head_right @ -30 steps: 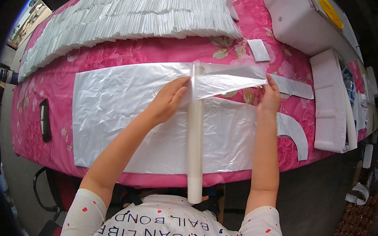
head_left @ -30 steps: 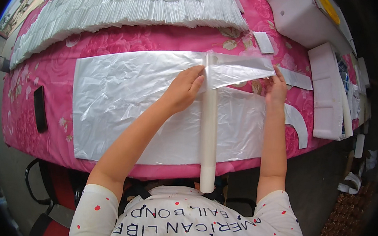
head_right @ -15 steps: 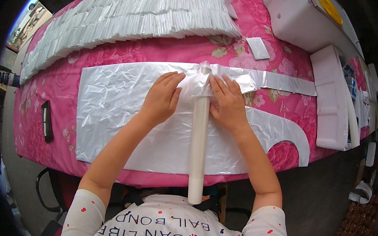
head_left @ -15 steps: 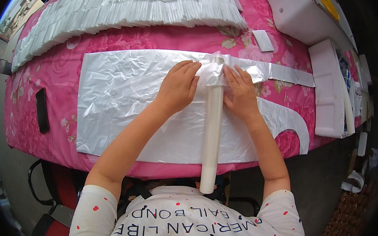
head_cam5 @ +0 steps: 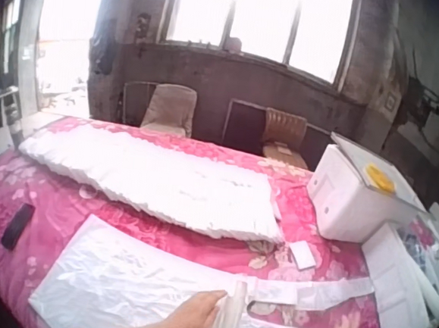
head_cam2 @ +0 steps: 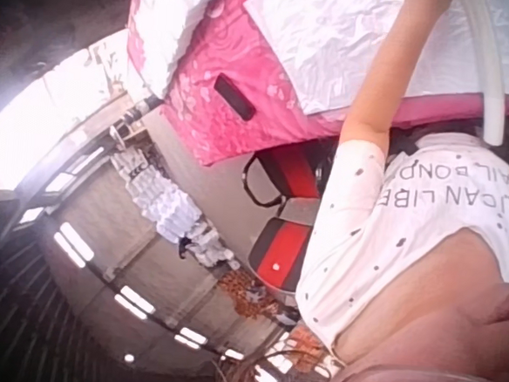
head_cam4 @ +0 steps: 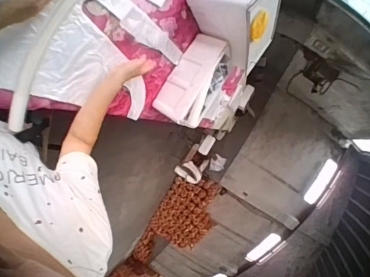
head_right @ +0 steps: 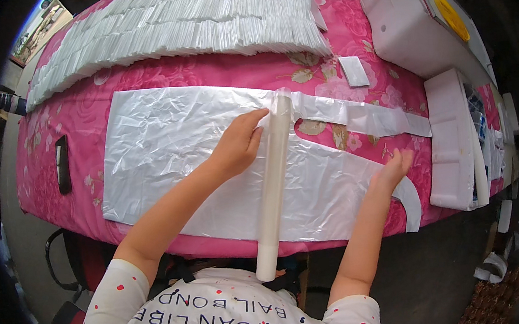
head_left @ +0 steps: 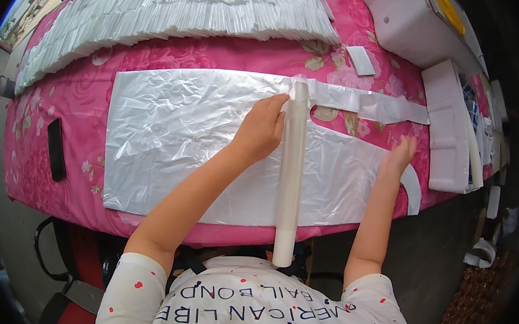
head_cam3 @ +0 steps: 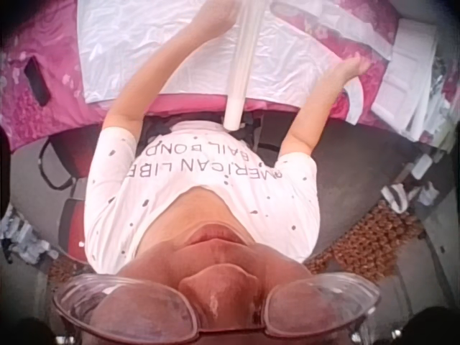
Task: The person wraps small white rectangular items in clear plastic film on a pink floral tablecloth. They unroll the film, place an item on it, fold the film around the item, and set the wrapped unit aside. The process is repeated multiple times with items stacked on the table.
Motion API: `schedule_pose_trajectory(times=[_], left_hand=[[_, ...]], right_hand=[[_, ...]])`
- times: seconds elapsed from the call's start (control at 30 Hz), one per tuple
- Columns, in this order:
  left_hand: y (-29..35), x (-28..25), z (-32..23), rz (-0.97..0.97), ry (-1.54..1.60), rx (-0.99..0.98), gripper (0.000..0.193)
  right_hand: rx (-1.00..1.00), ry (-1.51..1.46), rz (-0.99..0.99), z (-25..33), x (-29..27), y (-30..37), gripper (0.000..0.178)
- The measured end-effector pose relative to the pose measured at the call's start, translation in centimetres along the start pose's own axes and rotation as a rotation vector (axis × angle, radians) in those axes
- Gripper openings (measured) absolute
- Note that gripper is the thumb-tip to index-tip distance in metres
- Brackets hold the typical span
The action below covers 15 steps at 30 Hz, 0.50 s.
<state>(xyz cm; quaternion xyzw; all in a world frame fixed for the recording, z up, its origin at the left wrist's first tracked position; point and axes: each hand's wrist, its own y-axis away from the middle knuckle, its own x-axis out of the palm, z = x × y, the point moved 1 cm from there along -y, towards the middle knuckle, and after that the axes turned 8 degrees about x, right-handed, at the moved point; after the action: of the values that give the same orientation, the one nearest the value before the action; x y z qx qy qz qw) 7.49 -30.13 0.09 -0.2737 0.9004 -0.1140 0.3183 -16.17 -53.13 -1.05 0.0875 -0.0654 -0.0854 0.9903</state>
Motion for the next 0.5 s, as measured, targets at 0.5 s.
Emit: schedule_pose_trajectory(times=[0.5], left_hand=[[2.3, -5.4, 0.2, -0.105, 0.023, -0.101, 0.048]], right_hand=[[-0.975, 1.050, 1.436, -0.7, 1.7, 16.7, 0.064]])
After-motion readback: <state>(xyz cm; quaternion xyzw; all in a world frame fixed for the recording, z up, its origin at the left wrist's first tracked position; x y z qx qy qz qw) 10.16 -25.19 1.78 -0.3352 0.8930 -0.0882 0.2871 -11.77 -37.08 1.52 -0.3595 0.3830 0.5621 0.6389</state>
